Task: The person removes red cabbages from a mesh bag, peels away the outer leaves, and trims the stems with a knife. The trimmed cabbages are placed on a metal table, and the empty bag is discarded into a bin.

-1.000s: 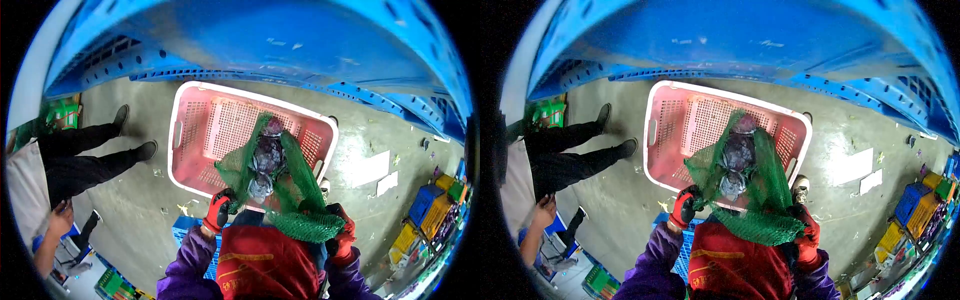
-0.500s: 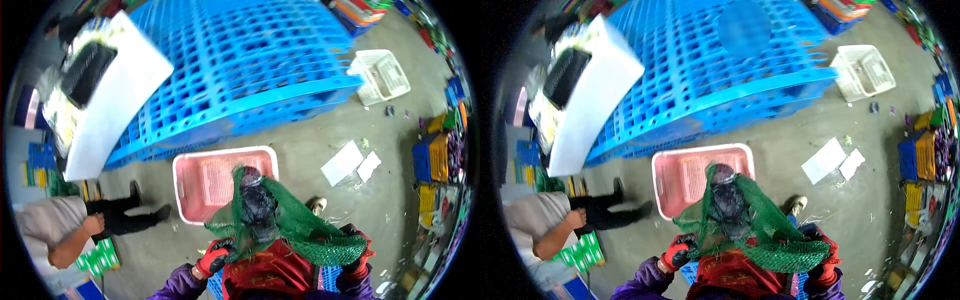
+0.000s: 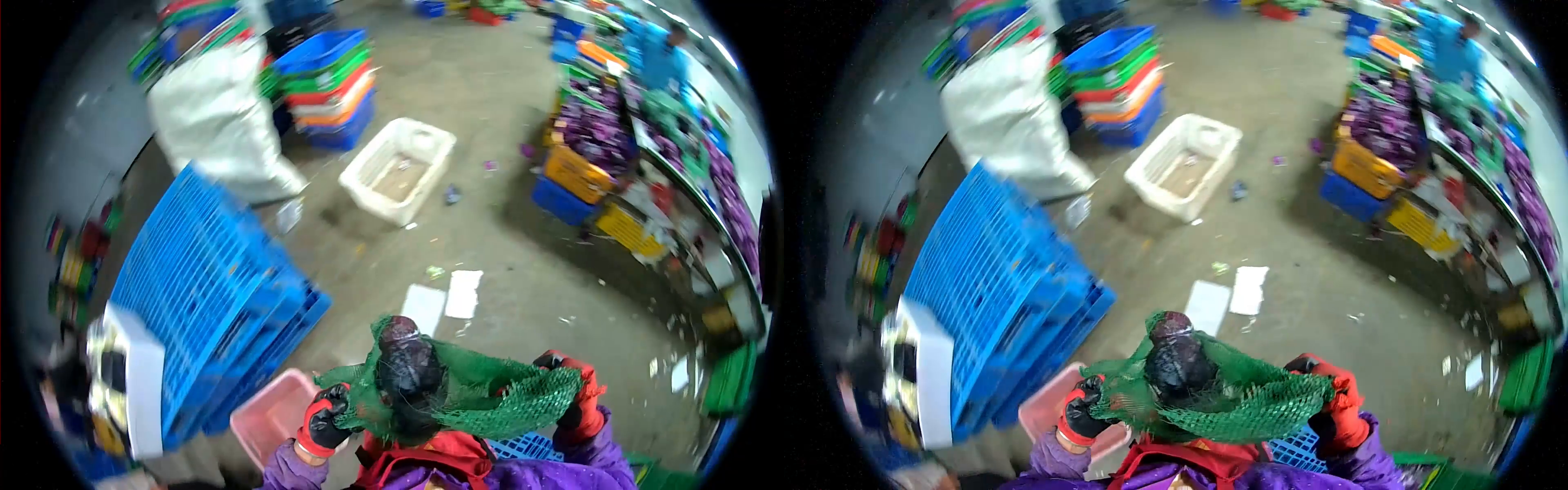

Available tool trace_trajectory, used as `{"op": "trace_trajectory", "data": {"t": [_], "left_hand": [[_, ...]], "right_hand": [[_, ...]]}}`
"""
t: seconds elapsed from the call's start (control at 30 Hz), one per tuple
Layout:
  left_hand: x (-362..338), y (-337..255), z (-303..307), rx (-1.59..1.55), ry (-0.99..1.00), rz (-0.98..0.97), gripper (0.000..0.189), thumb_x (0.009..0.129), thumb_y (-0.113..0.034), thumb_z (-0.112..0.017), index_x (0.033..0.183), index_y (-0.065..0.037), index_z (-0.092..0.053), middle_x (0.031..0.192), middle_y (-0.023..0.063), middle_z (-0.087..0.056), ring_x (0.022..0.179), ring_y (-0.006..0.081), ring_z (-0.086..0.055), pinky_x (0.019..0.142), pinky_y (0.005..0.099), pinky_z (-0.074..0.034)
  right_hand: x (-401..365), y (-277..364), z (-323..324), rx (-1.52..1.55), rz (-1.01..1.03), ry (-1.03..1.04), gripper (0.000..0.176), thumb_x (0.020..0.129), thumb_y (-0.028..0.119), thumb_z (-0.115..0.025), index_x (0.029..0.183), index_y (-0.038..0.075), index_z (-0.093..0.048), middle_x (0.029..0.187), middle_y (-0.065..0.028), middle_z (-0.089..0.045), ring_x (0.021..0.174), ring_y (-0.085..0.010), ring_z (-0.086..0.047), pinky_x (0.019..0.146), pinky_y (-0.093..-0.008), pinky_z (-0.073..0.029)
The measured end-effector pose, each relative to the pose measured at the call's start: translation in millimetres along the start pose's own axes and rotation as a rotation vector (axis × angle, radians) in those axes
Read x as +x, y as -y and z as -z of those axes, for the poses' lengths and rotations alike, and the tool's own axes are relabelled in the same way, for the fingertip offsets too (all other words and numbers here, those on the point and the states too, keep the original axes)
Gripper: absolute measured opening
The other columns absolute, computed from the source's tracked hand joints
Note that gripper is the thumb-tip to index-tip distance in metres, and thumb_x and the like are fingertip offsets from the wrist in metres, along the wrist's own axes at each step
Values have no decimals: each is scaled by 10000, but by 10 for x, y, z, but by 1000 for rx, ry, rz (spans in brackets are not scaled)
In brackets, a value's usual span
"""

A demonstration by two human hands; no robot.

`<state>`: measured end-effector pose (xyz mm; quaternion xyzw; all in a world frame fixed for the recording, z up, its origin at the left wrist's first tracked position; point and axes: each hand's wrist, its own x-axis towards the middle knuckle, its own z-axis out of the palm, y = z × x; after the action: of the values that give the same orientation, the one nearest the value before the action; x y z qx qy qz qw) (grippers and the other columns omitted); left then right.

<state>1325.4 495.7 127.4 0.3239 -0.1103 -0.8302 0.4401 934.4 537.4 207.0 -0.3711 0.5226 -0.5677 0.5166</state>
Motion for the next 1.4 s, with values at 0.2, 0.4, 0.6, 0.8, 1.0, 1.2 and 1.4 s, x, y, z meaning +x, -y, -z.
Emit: {"op": "trace_trajectory", "data": {"t": [0.2,0.4,0.6,0.8,1.0,1.2,1.4], "left_hand": [[2221,567,-2208,186,527,179,280,788,-282,-599,972,-74,-563,723,57,-506,655,220,-487,599,374,-393],[4141,1340,-5154,231,673,240,358,843,-373,-564,1079,-105,-597,848,62,-568,769,228,-541,700,412,-456],[6033,2449,-8014,-12,1309,393,245,881,-354,-508,930,-136,-608,914,37,-652,802,177,-623,646,321,-499],[7262,3193,-10583,-132,1419,418,208,890,-195,-462,683,-166,-466,592,-14,-455,503,123,-439,494,276,-407],[8987,4035,-11683,-307,1234,191,276,868,-130,-490,595,-159,-469,499,25,-448,437,164,-473,440,301,-416],[10525,6044,-11312,139,554,-92,361,903,-373,-522,1088,-68,-582,969,62,-645,795,225,-633,701,352,-519],[9903,6895,-9676,1338,1175,-876,1153,630,-438,-844,1517,-81,-200,1445,196,-384,1356,336,-372,1072,506,-317]], "right_hand": [[361,619,1963,378,303,-420,657,893,600,-543,1154,-2,-571,1078,-114,-621,919,-202,-614,823,-357,-518],[1267,2009,4256,-718,846,-627,486,990,447,-462,1251,40,-512,1159,-68,-602,1047,-195,-590,932,-364,-479],[1868,3941,6831,-407,1004,-460,378,1003,338,-478,1261,64,-513,1232,-62,-565,1067,-168,-566,969,-353,-454],[2181,5104,8831,-1759,1204,-776,390,947,381,-553,1166,59,-576,1049,-35,-607,947,-177,-576,862,-331,-489],[2796,4992,10546,-1124,1022,-1071,396,875,325,-652,1148,48,-572,980,-42,-613,863,-221,-593,797,-376,-521],[3686,4198,13390,-158,636,-1142,244,922,234,-559,1083,60,-618,965,-12,-616,820,-151,-557,782,-286,-471],[3978,2378,13069,-608,337,-1196,516,881,257,-676,1298,28,-477,1188,-72,-574,1047,-186,-541,937,-333,-424]]}}
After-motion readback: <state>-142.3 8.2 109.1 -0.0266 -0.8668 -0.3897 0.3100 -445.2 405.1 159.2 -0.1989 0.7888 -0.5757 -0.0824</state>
